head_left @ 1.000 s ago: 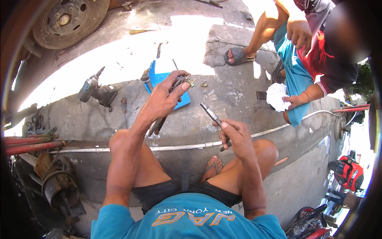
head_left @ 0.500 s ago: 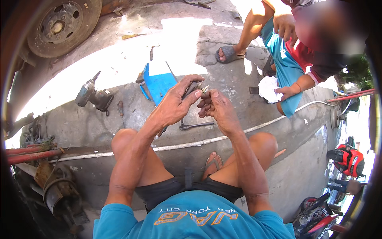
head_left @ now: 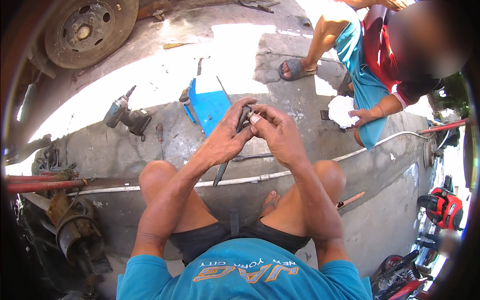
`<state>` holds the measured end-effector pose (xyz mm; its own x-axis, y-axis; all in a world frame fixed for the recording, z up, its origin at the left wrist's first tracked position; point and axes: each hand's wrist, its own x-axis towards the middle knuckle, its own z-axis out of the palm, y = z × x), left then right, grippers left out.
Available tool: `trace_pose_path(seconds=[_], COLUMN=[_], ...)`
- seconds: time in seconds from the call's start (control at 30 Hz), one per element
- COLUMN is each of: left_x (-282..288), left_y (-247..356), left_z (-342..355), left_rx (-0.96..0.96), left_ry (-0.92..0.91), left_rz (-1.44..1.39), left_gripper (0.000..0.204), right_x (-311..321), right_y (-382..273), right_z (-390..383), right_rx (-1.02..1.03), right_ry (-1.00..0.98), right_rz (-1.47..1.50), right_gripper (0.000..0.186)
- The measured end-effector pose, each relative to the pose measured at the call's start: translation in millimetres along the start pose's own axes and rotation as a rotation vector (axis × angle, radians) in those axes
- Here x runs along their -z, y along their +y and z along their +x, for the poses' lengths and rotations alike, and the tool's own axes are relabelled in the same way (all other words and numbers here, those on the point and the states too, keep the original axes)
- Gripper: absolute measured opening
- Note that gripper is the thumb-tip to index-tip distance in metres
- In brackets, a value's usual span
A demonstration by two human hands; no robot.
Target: The person picks up a small metal part and sits on the floor. Using pliers and a screwdriver, they manipulate and adjust the part while another person watches nearby.
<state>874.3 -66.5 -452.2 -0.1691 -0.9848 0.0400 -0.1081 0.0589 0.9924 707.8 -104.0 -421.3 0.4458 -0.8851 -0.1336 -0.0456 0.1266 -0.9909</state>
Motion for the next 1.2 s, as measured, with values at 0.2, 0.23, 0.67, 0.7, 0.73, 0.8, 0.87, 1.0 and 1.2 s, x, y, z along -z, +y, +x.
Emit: trace_pose_path(seconds=[0.2,0.23,0.67,0.7,0.73,0.8,0.87,1.0,1.2], left_x=[-8,-8,-12,-14,-15,-16,-16,-17,-16], left_y=[-3,2,9,11,14,14,8,0,-18], left_z=[1,2,7,7,7,8,8,11,16], left_rx=[0.071,0.106,0.262,0.267,0.274,0.281,0.28,0.292,0.305], left_ry=[-0.013,-0.022,-0.015,-0.016,-0.015,-0.02,-0.03,-0.034,-0.061], left_rz=[-0.134,-0.156,-0.539,-0.57,-0.6,-0.666,-0.739,-0.792,-0.942], left_gripper=[0.072,0.073,0.07,0.07,0.07,0.07,0.071,0.074,0.072], right_x=[10,13,44,45,46,48,48,51,63], right_y=[8,10,13,12,11,10,10,13,11], right_z=[-1,-2,-11,-12,-13,-13,-13,-12,-10], right_rx=[-0.095,-0.112,-0.088,-0.085,-0.082,-0.088,-0.1,-0.105,-0.085], right_ry=[0.002,0.004,-0.099,-0.099,-0.1,-0.1,-0.099,-0.078,0.049], right_rz=[0.296,0.363,0.674,0.67,0.668,0.653,0.652,0.666,0.68], right_gripper=[0.036,0.036,0.042,0.042,0.042,0.042,0.041,0.04,0.044])
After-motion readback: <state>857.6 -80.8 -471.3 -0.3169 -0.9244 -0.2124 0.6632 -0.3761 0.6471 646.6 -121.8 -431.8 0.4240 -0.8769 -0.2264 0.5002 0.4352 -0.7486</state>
